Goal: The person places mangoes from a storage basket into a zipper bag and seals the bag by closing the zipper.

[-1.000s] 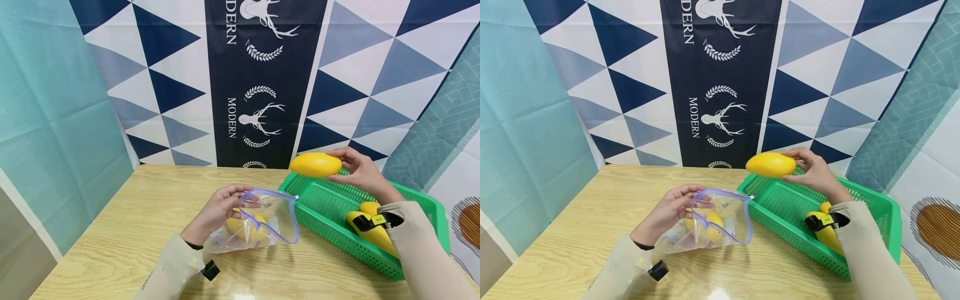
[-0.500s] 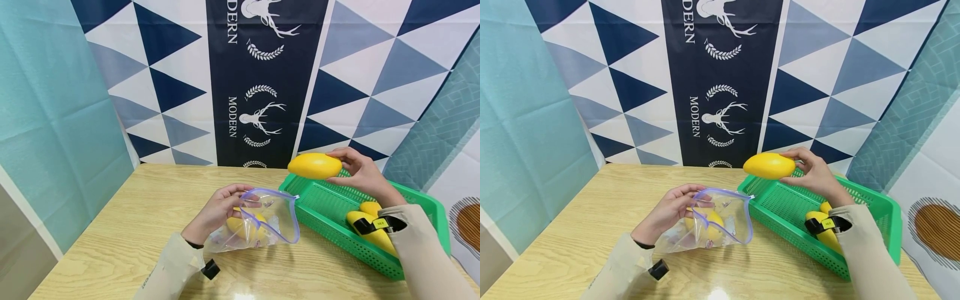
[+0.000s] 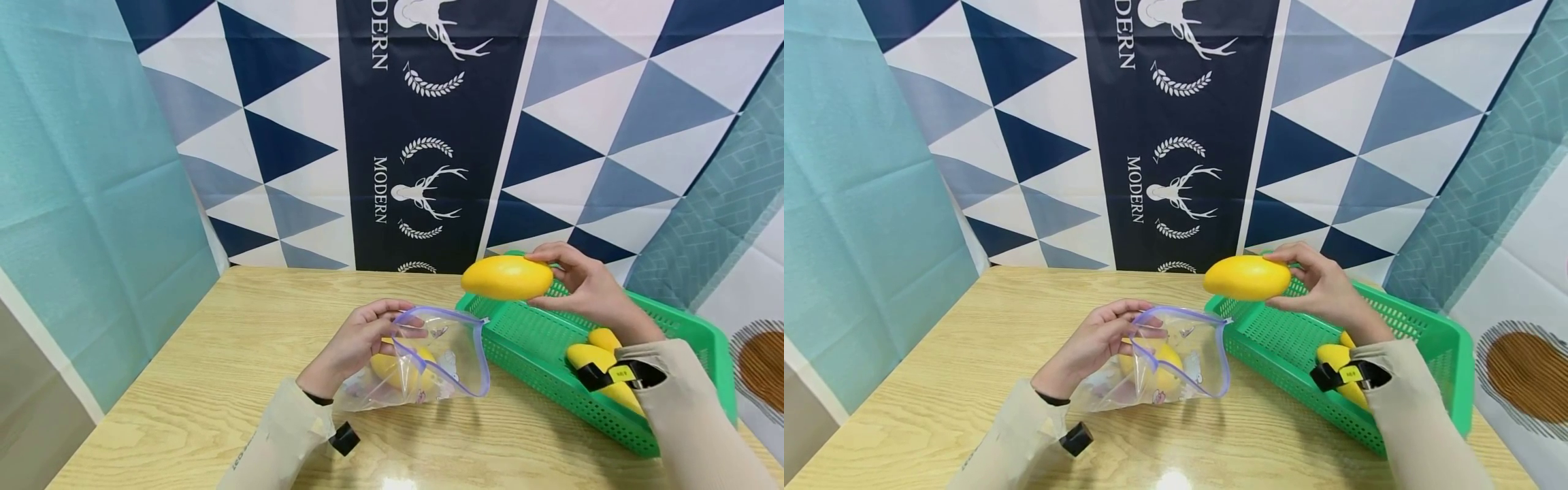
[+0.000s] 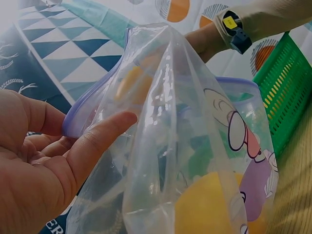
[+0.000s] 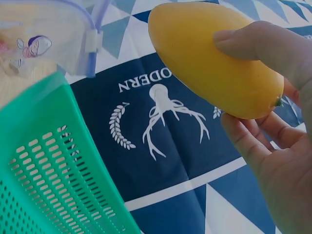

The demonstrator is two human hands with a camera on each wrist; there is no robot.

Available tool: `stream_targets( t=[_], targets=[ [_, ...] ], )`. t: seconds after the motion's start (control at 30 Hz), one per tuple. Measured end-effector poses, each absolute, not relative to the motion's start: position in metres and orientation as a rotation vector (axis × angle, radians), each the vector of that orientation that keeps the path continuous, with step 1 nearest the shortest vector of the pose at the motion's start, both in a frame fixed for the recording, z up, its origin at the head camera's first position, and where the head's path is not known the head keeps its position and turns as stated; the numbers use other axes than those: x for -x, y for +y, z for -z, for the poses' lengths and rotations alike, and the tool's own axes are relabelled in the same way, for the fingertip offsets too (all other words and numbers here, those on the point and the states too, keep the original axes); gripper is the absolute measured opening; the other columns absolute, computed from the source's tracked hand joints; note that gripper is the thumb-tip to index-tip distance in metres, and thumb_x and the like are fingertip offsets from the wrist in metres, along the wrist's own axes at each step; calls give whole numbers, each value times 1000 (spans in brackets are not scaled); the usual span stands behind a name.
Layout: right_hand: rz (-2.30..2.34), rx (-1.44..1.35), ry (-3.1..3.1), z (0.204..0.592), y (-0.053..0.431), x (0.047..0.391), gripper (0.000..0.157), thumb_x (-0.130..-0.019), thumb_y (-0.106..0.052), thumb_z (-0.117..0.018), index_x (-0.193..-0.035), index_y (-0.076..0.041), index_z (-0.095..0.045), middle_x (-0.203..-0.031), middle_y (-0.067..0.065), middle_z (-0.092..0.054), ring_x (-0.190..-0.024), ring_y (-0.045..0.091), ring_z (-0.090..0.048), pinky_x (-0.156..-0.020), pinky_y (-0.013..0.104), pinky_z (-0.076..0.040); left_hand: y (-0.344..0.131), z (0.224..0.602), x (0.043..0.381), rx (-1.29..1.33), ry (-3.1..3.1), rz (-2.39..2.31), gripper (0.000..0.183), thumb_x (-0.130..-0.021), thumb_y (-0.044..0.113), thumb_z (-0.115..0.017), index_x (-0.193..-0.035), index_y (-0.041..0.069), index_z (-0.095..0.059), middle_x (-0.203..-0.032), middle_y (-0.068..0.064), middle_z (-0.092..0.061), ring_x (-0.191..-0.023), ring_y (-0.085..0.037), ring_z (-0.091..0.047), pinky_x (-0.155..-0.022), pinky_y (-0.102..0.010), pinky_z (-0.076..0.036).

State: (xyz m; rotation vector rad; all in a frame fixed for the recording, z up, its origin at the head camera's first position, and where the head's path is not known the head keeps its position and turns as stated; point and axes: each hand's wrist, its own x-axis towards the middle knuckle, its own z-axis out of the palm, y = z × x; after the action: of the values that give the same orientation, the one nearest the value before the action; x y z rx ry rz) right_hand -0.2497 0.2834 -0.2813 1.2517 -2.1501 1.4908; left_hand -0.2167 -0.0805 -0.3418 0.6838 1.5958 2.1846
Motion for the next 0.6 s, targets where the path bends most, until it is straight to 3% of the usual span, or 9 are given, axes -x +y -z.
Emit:
stream_targets(
  t=[0.3,0.6],
  targets=[
    [-1523,-1384,-2089,281,273,243,65,-64,32,-72,-124,14,-54,-130,8,-51,-119,17,-46,-99,19,-46,-81,341,217,-680,1607,-2180,35,-98,1,-44,-131,-6,-52,-112,-7,-71,-105,-20,-70,-70,-24,-59],
    [-1512,-1468,-2091,282,264,232,68,-63,31,-73,-126,15,-54,-127,10,-50,-114,18,-50,-99,22,-48,-81,340,218,-697,1586,-2193,35,-98,-1,-43,-132,-7,-51,-110,-5,-71,-103,-19,-70,-67,-22,-58]
  ],
)
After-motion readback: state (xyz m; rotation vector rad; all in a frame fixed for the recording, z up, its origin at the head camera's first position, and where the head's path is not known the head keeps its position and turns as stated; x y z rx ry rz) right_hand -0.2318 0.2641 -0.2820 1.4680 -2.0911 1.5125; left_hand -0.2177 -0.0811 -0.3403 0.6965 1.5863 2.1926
